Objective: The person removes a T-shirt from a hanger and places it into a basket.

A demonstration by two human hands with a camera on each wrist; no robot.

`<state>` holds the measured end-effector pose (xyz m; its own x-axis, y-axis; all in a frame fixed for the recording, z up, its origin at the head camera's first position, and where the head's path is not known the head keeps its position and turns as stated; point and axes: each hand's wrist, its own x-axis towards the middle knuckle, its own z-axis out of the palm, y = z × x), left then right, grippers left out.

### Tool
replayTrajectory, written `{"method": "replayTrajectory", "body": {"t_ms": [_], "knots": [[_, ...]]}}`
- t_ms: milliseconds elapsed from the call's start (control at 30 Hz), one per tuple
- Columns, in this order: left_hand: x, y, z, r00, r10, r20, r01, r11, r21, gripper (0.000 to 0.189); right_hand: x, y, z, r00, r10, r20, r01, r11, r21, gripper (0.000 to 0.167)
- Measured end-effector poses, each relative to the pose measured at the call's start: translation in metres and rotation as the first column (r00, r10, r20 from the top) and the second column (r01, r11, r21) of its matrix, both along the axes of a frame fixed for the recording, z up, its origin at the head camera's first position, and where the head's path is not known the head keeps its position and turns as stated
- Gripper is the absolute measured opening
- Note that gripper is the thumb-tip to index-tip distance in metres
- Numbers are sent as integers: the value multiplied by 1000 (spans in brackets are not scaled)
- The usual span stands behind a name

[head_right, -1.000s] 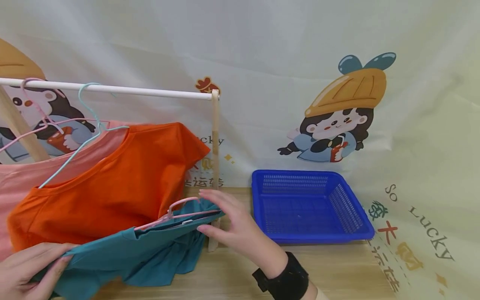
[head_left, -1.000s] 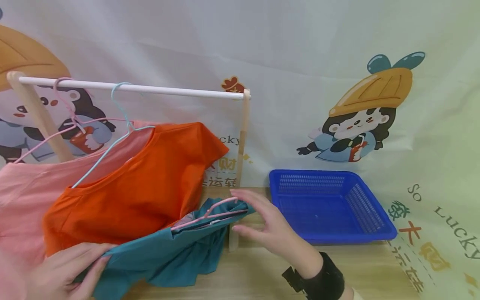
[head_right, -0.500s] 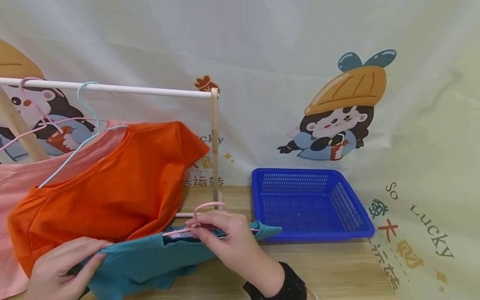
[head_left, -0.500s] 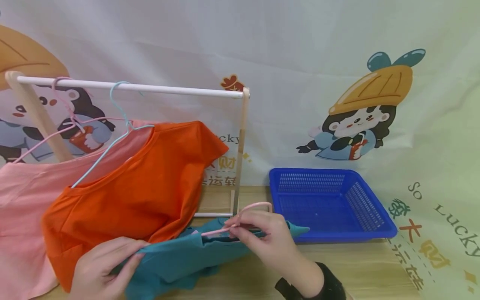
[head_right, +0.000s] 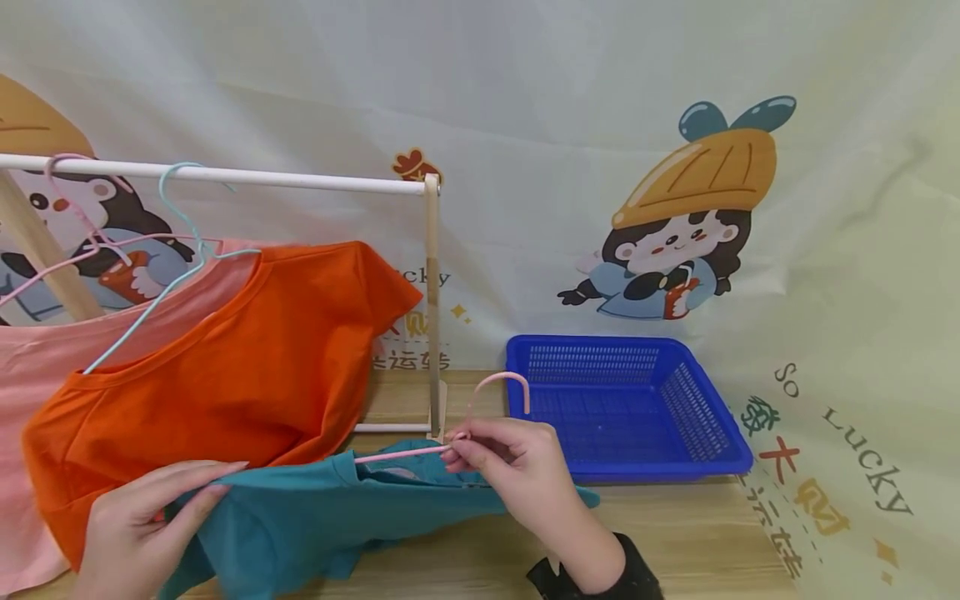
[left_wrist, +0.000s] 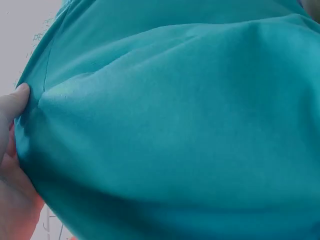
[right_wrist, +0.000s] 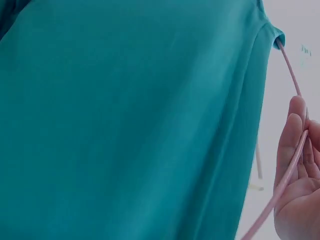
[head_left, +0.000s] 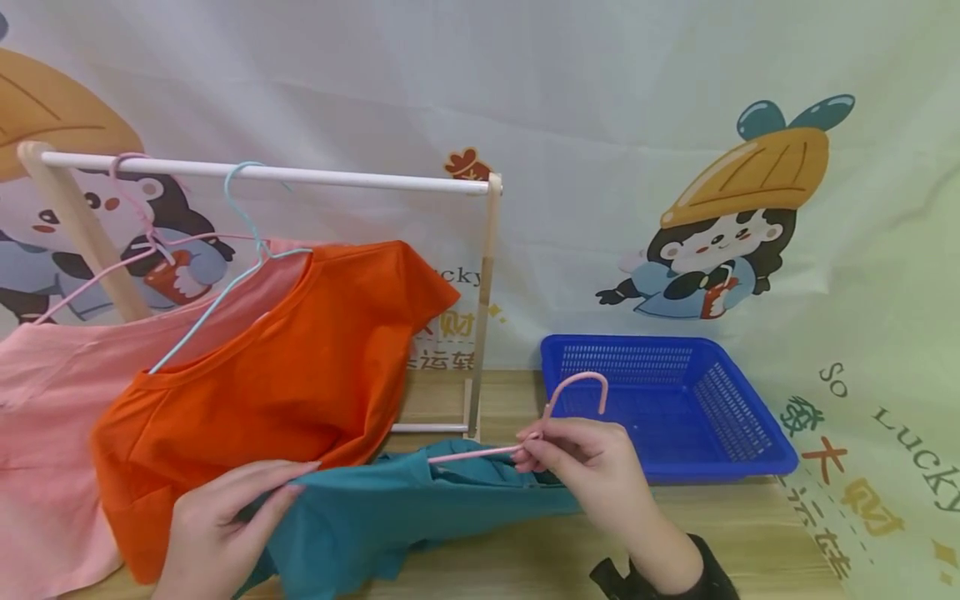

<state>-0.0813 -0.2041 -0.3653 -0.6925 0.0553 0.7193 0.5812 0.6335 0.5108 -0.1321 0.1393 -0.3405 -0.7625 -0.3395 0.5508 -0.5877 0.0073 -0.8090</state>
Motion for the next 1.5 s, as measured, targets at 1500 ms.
{"method": "replayTrajectory", "body": {"t_ms": [1500], "knots": [[-16, -2, -14, 807, 279, 520, -326, 945, -1, 23, -11, 57, -17, 985, -91, 145, 116, 978, -175, 15]]}}
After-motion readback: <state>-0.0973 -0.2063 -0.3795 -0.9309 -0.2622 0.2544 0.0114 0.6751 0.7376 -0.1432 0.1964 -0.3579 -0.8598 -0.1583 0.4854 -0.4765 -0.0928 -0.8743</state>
